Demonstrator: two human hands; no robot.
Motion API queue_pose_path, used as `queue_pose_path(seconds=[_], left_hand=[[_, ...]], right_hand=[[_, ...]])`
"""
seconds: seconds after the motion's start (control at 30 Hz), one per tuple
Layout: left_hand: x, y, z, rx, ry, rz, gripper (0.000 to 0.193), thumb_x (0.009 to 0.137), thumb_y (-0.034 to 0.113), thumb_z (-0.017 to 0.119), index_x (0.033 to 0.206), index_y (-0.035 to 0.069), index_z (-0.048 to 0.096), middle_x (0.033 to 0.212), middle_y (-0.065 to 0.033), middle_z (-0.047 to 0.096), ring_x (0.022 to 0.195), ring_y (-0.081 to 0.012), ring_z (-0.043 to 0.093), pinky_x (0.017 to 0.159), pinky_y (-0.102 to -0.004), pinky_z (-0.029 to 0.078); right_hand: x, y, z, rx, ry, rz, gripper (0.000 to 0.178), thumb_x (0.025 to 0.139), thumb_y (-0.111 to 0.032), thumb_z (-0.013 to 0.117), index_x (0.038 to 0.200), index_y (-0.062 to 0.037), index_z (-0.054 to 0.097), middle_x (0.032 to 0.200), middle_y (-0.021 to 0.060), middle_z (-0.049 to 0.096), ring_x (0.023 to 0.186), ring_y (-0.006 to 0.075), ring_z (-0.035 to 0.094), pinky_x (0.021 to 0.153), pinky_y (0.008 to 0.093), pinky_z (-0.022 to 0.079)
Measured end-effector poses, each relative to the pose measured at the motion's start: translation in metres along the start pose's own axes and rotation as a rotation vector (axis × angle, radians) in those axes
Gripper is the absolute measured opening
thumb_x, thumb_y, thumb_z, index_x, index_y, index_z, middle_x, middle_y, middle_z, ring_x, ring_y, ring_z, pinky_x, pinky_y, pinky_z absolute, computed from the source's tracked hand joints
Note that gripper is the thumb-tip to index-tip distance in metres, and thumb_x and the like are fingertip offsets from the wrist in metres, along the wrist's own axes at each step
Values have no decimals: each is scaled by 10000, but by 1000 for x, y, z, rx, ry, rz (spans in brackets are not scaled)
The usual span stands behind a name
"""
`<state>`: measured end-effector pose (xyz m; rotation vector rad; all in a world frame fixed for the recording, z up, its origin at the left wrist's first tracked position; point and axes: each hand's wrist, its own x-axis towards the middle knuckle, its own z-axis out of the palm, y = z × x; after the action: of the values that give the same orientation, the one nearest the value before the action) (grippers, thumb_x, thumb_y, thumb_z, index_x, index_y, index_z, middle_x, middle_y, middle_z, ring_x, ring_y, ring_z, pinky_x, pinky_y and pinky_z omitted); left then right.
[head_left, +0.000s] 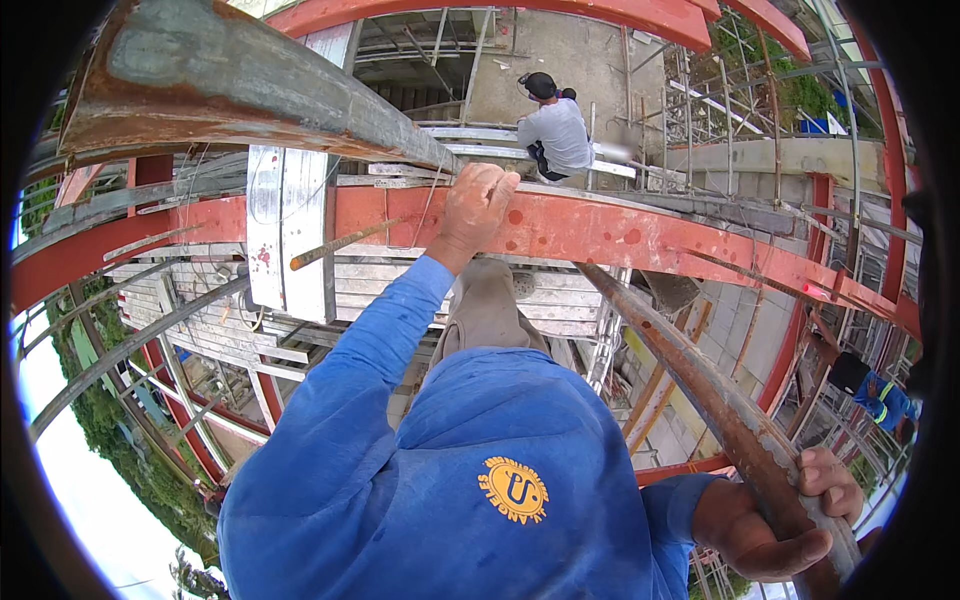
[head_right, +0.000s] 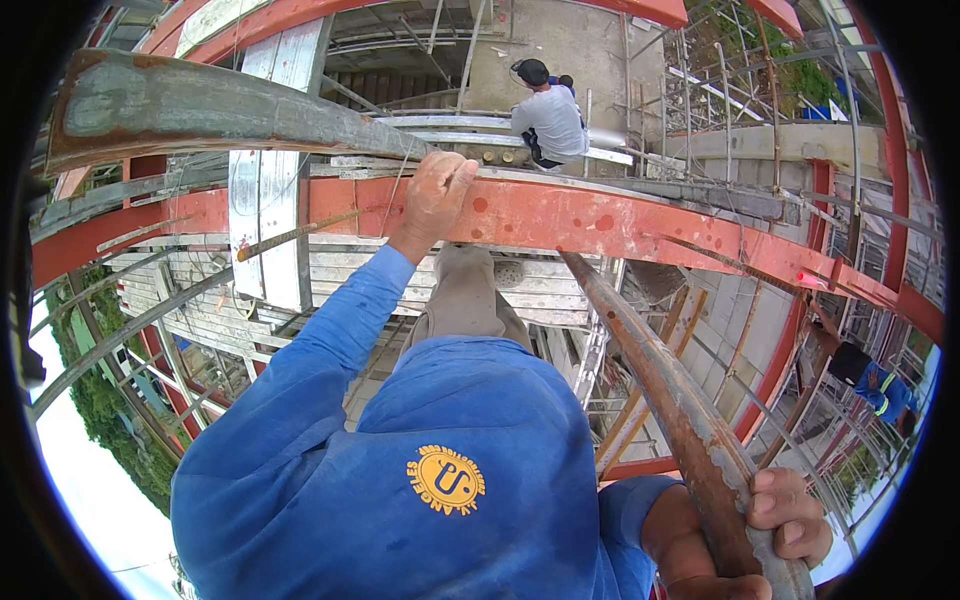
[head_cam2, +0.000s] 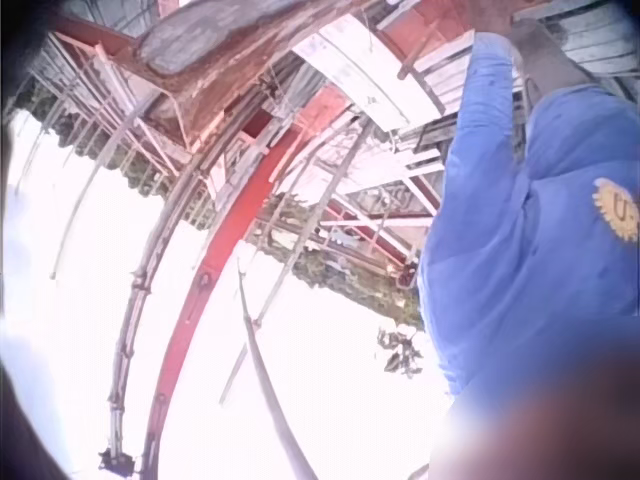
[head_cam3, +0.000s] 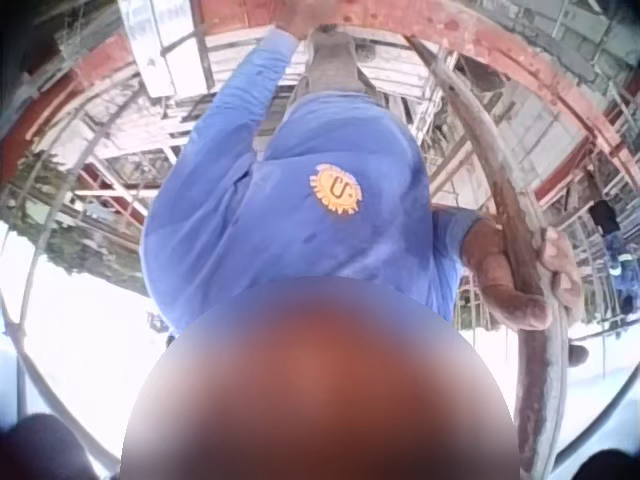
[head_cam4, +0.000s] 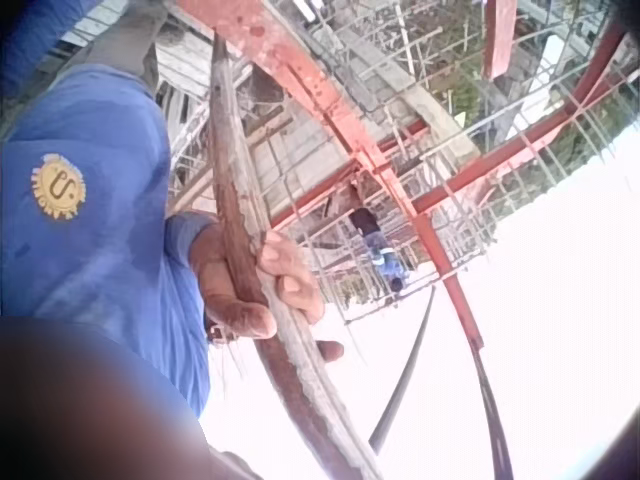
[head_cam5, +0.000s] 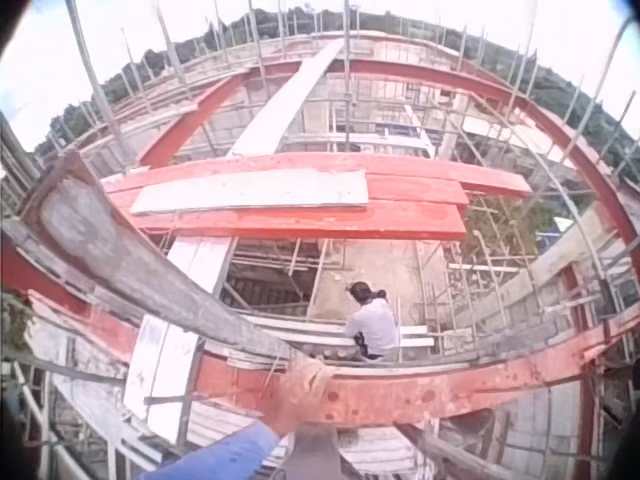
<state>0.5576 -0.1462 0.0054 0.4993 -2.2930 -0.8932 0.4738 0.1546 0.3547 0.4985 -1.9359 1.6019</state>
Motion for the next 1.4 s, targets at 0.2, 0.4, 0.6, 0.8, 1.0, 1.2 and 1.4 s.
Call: queue_pose_path(seconds=[0.2,0.4,0.6,0.8,1.0,1.2,1.4], left_hand=[[-44,90,-169,-242,238,-31,453,1118,282,528,813,-20,674,770,-116,647,706,-254,623,678,-365,505],[-65,-96,-292,688,199,-404,494,1085,446,600,1353,33,623,1300,-223,631,1236,-404,572,1059,-521,446],[-121,-191,-311,791,84,-522,835,1017,648,584,1615,92,412,1546,-264,459,1419,-465,443,1150,-630,355],[-113,-172,-299,849,50,-615,892,1013,700,529,1659,111,351,1601,-273,382,1413,-477,434,1146,-636,339],[-122,-172,-294,808,50,-633,918,1007,724,507,1673,115,337,1590,-286,393,1428,-475,421,1135,-644,329],[-116,-174,-295,713,109,-579,791,1046,567,553,1664,110,369,1551,-288,447,1390,-461,457,1109,-638,353],[-140,-184,-319,648,354,-441,618,1116,388,501,1607,25,409,1557,-241,487,1425,-435,464,1180,-538,355]], right_hand=[[-10,-10,14,19,152,-398,402,1017,-438,651,1172,-77,566,1090,97,596,1062,262,604,971,455,488],[-67,-27,56,457,-149,-698,598,1080,-589,496,1391,-87,588,1283,108,683,1205,342,653,1076,533,512],[-194,9,258,582,-1268,63,884,809,-598,865,1358,31,578,1322,211,634,1239,365,613,1036,444,503],[-224,15,330,915,-1501,84,507,1049,-387,665,725,-4,590,646,77,538,572,216,506,536,355,369],[-232,0,346,828,-1706,-4,552,1109,-345,554,668,-15,512,570,82,451,488,239,441,495,371,347],[-329,-55,414,279,-1778,-161,472,1085,-356,578,854,30,722,620,202,622,594,374,662,605,509,520],[-318,-66,407,262,-1802,-254,499,1021,-433,662,1032,64,706,885,244,721,817,427,718,741,529,567]])
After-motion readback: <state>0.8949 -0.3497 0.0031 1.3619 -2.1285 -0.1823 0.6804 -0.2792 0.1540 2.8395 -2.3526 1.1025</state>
